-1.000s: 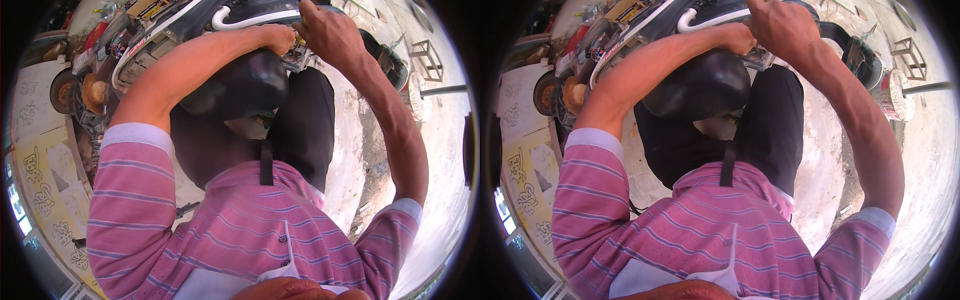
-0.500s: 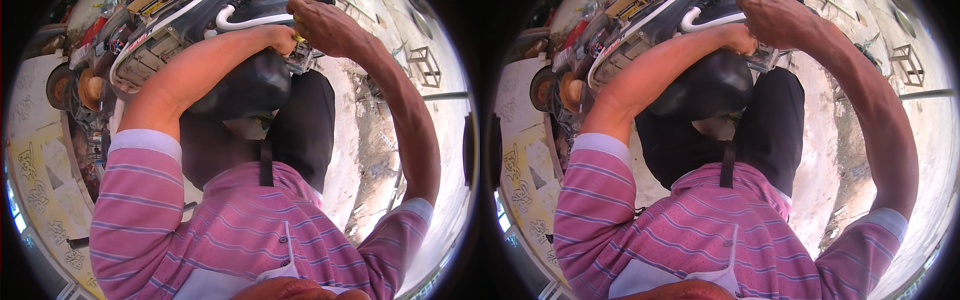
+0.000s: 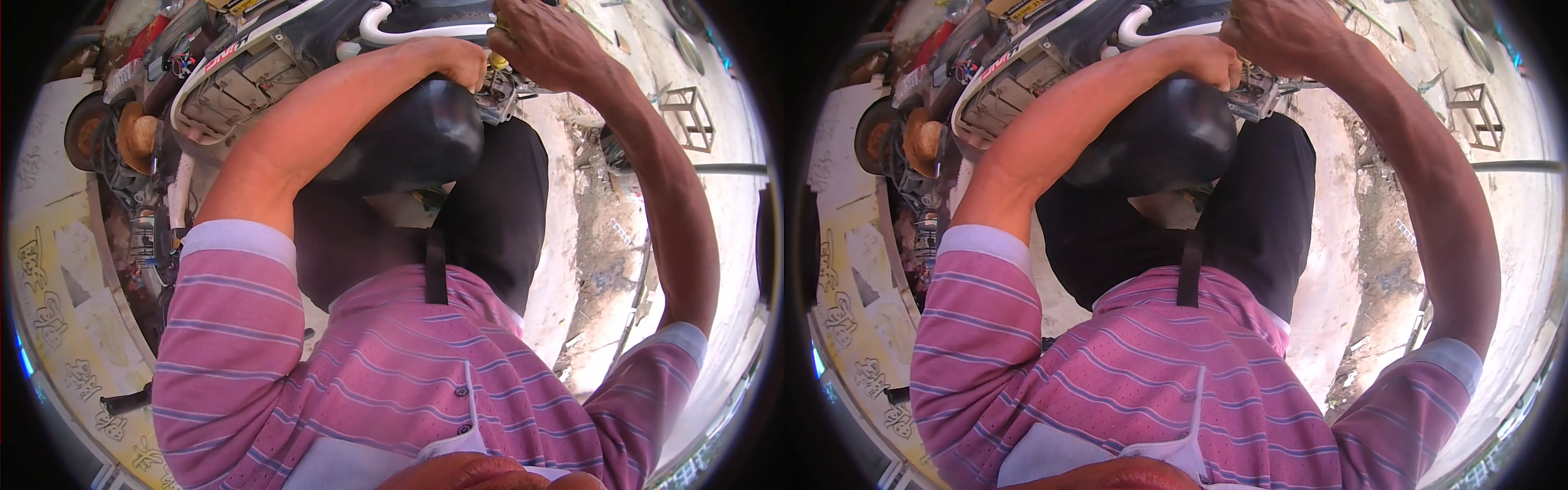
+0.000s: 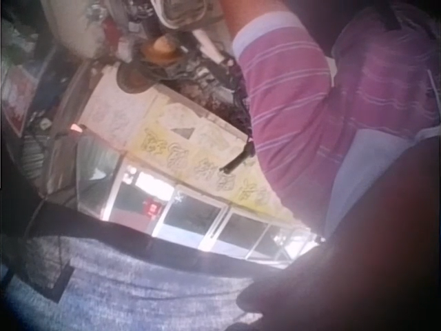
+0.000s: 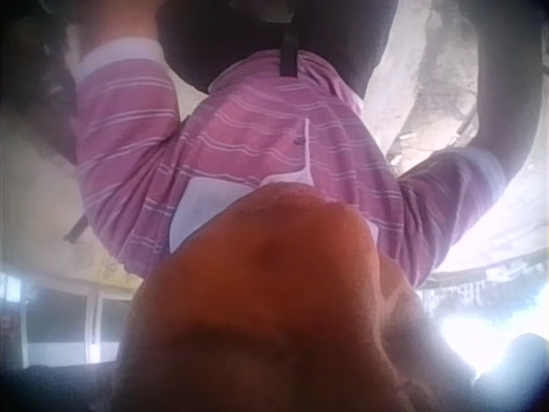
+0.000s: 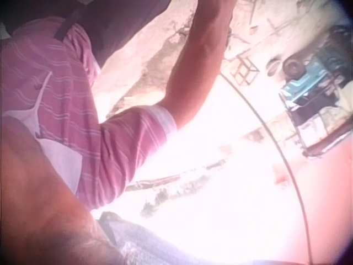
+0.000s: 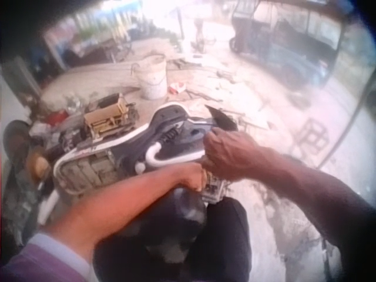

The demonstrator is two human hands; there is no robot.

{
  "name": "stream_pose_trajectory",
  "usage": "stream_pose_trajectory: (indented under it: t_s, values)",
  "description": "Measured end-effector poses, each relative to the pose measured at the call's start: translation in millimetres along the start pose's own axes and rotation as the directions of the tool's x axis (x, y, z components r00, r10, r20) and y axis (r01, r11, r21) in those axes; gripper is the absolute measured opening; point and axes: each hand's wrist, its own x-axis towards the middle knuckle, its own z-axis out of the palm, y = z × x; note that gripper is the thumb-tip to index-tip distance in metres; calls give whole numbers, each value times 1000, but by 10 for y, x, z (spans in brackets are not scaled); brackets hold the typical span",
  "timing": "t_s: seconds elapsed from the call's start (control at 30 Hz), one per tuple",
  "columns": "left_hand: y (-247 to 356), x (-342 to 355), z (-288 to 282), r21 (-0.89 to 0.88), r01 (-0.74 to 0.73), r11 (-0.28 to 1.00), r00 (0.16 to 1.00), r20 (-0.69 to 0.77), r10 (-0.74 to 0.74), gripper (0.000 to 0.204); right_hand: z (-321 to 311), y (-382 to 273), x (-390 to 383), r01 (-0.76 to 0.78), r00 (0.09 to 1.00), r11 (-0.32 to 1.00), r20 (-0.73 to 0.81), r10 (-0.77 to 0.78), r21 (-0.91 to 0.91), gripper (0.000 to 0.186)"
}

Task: The person works on the internal components of an electric scooter using a screwdriver and their hands. They are seen manipulating wires and various parts near the seat area and rear wheel.

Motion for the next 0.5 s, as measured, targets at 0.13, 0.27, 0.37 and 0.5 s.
stream_pose_trajectory:
  t_s: [0.13,0.27,0.37,0.5]
  values:
    - [-107,82,70,110,-27,994,1000,17,26,23,26,-34,12,67,996,985,-66,-57,159,40]
    - [-155,77,59,85,-3,996,996,93,-5,39,-135,-258,85,-43,991,998,125,36,53,37]
    - [-1,36,19,88,25,996,997,66,-31,40,-216,-319,87,-166,966,986,201,164,-4,39]
    - [52,9,3,198,35,979,999,-13,-33,32,-120,-298,108,-227,956,969,169,241,-94,41]
